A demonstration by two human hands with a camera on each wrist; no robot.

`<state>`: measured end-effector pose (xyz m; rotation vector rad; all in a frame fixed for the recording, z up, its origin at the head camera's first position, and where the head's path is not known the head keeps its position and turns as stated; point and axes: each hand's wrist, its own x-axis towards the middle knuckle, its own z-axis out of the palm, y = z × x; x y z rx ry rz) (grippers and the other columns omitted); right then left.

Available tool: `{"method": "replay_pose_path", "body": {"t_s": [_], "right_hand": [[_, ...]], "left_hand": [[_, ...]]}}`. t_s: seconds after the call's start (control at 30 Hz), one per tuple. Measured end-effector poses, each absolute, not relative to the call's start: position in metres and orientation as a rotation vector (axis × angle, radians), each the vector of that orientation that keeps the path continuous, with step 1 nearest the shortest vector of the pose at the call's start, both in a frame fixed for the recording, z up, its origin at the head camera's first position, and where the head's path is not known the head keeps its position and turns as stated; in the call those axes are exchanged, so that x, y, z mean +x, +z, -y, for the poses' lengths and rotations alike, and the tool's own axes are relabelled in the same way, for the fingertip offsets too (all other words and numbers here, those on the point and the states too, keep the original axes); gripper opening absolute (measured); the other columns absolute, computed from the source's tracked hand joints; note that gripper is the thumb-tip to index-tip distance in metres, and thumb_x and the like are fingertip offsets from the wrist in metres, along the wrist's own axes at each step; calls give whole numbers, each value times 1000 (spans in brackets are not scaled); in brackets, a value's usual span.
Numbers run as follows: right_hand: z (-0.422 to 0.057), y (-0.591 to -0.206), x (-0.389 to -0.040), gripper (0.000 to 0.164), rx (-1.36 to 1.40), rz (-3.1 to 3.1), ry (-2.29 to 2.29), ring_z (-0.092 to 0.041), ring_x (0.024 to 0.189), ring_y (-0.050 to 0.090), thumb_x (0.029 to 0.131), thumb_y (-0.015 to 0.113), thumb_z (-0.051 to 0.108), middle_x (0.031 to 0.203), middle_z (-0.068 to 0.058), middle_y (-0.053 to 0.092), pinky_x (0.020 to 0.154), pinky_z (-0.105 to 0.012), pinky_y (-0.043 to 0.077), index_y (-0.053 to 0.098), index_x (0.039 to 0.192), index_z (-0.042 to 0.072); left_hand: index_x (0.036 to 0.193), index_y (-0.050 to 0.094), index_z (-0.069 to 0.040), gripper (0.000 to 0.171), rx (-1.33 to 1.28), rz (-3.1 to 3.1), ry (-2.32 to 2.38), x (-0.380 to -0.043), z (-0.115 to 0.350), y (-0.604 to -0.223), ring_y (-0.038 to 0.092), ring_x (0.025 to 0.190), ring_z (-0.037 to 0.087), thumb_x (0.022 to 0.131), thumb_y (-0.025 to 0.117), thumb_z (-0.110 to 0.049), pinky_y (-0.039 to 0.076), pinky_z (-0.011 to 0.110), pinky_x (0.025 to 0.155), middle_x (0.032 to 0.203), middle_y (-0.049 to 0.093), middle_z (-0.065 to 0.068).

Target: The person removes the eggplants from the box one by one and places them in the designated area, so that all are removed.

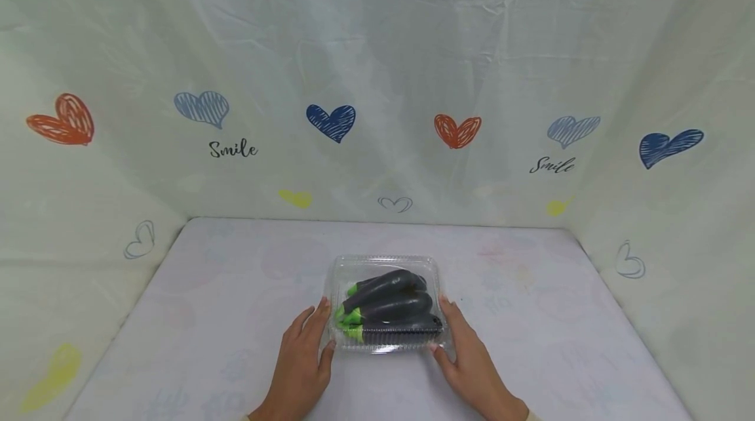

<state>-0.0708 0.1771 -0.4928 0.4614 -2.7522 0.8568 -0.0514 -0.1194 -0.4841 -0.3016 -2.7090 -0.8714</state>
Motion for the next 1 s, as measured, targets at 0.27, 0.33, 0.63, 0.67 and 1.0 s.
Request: {"method": "replay_pose_path", "body": {"t_s": [0.27,0.33,0.63,0.67,1.0], "right_hand": [[-175,-490,-70,75,427,2770,861,-48,146,44,92,76,8,160,-22,46,112,-69,43,40,158,1],[-174,-489,-70,74,418,2769,860,-49,146,44,93,76,8,160,-21,47,111,-70,44,41,157,1],[-170,-486,-67,69,410,2751,875,-53,143,46,94,74,4,155,-26,51,106,-74,45,44,156,2],[-170,-485,-67,69,403,2756,880,-53,143,46,94,73,4,155,-27,50,106,-74,45,44,156,3],[-173,-489,-72,60,350,2725,825,-52,134,55,91,71,-7,149,-32,53,103,-66,52,54,148,1]], "left_hand": [[148,53,5,59,-279,2748,-871,-51,118,-483,47,140,44,93,74,-2,43,69,108,156,53,18],[148,53,6,59,-277,2755,-871,-51,117,-482,47,140,44,94,74,-3,43,69,109,156,52,19],[149,52,6,60,-267,2767,-872,-52,117,-480,46,141,44,94,74,-2,41,69,110,156,52,19],[149,52,6,60,-267,2768,-871,-52,117,-480,46,141,44,94,74,-2,41,69,110,156,52,19],[146,54,8,60,-306,2685,-826,-54,117,-487,50,136,46,90,77,0,45,69,105,152,56,20]]}}
